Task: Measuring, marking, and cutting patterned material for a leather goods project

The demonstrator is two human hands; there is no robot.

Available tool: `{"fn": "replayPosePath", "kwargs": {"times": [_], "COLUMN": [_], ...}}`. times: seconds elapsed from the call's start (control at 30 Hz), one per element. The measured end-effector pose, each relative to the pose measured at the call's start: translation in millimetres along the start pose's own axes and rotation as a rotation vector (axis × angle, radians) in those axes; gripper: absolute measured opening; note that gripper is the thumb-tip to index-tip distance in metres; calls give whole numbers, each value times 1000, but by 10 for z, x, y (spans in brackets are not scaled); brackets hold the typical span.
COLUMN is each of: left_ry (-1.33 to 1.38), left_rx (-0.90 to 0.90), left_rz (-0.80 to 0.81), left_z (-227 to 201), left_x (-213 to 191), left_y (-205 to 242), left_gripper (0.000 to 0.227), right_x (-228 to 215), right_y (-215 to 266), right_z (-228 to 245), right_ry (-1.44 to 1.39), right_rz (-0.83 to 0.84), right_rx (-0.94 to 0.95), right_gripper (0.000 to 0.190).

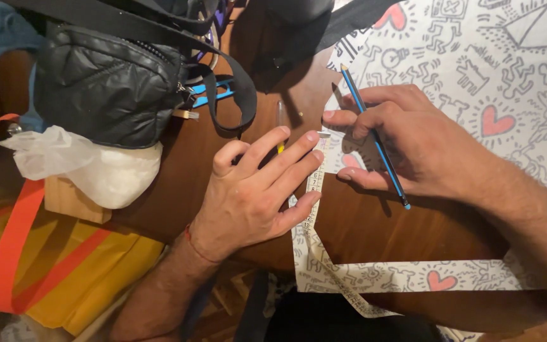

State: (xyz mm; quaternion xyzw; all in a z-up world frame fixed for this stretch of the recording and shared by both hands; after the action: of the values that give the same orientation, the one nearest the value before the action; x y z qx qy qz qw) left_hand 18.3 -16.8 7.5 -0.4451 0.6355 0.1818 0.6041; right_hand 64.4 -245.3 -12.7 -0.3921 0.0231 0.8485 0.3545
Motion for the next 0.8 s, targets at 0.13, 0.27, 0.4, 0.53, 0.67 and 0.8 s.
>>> {"fn": "replayPosePath", "kwargs": {"times": [0.13,0.27,0.4,0.53,0.67,0.8], "left_ry": [-16,-32,-54,-112,-126,-127], "left_rx": [25,37,60,58,53,44], "left_rz": [-7,3,25,-6,4,27], "left_z": [-1,-14,-26,-30,-21,-19], "left_x": [-1,26,36,51,56,43], "left_y": [2,16,23,25,23,13], "left_gripper": [32,34,34,38,38,38], "right_x": [-1,1,7,1,1,17], "right_y": [-4,1,-5,-14,-7,6], "right_z": [-2,-7,-4,-7,-3,-26], "right_ry": [-1,-1,-12,-15,-5,4], "right_rz": [11,-3,8,25,1,14], "right_rx": [1,-18,12,58,18,40], "right_gripper": [47,47,46,45,46,46]}}
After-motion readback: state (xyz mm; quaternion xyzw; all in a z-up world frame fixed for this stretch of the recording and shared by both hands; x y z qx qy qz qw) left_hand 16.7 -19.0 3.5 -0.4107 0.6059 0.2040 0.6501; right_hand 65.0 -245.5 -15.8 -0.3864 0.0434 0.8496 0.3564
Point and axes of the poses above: each hand's wrist, its own y-axis away from the middle knuckle, its own x-axis out of the palm, z = x × y, the point moved 3 cm from there along -y, towards the middle knuckle, and after that the axes turned 9 degrees about -x, right-handed, at the moved point
